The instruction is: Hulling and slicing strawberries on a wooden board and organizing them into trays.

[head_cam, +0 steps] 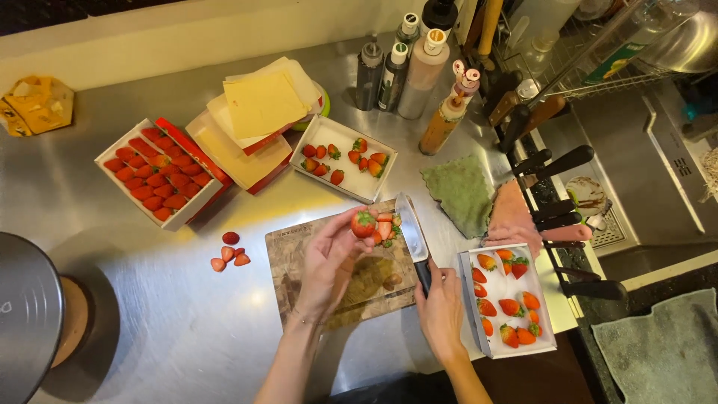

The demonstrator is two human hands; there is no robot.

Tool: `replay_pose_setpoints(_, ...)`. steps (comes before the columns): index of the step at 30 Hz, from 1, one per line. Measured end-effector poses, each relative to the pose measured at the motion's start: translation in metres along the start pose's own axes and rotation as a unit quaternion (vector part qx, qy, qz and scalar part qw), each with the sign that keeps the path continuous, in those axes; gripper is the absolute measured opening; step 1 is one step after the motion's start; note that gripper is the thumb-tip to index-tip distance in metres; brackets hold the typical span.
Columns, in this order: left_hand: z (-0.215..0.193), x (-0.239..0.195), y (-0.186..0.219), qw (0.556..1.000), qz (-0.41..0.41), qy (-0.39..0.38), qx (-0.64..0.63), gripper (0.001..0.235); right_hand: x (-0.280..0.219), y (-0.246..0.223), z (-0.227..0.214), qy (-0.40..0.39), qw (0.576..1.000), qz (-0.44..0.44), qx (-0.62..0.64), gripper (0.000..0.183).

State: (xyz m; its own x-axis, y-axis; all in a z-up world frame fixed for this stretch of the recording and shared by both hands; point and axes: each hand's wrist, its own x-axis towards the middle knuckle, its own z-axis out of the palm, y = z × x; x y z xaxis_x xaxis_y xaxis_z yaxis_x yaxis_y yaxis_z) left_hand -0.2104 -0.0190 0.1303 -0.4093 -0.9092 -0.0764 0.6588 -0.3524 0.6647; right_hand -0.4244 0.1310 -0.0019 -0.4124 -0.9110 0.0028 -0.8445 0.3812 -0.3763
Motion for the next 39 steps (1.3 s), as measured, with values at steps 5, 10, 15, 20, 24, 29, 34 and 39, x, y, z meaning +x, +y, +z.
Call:
replay_pose_setpoints(5, 0.004, -0.025, -0.008, 0.996, 0.070, 0.035, 0.046, 0.053, -0.003, 0.005, 0.007, 0.000, 1.000, 0.004, -0.017, 0.064)
replay_pose_setpoints(10, 0.010, -0.039, -0.001, 0.996, 0.054, 0.066, 0.009, 0.057, -0.003, 0.004, 0.001, 0.001, 1.000, 0.011, -0.009, 0.062)
replay_pose_setpoints(15, -0.063, -0.040, -0.025, 0.844, 0.154, 0.103, 0.504, 0.042, -0.005, -0.043, -0.069, -0.138, 0.936, 0.234, 0.226, 0.039)
replay_pose_setpoints(20, -0.134, -0.055, -0.073, 0.761, 0.218, 0.162, 0.589, 0.037, -0.041, -0.068, -0.036, -0.216, 0.940, 0.104, 0.244, 0.054)
replay_pose_setpoints(24, -0.142, -0.057, -0.082, 0.722, 0.250, 0.157, 0.626, 0.038, -0.053, -0.087, -0.020, -0.267, 0.954, 0.064, 0.119, 0.056)
replay_pose_setpoints(29, -0.150, -0.056, -0.089, 0.708, 0.275, 0.142, 0.635, 0.039, -0.055, -0.094, -0.016, -0.285, 0.953, 0.068, 0.083, 0.057)
replay_pose_setpoints(34, -0.149, -0.056, -0.090, 0.693, 0.280, 0.137, 0.650, 0.046, -0.056, -0.089, -0.008, -0.295, 0.952, 0.071, 0.044, 0.060)
replay_pose_setpoints(39, -0.152, -0.053, -0.091, 0.695, 0.300, 0.134, 0.640, 0.044, -0.046, -0.087, 0.006, -0.304, 0.951, 0.062, -0.002, 0.067)
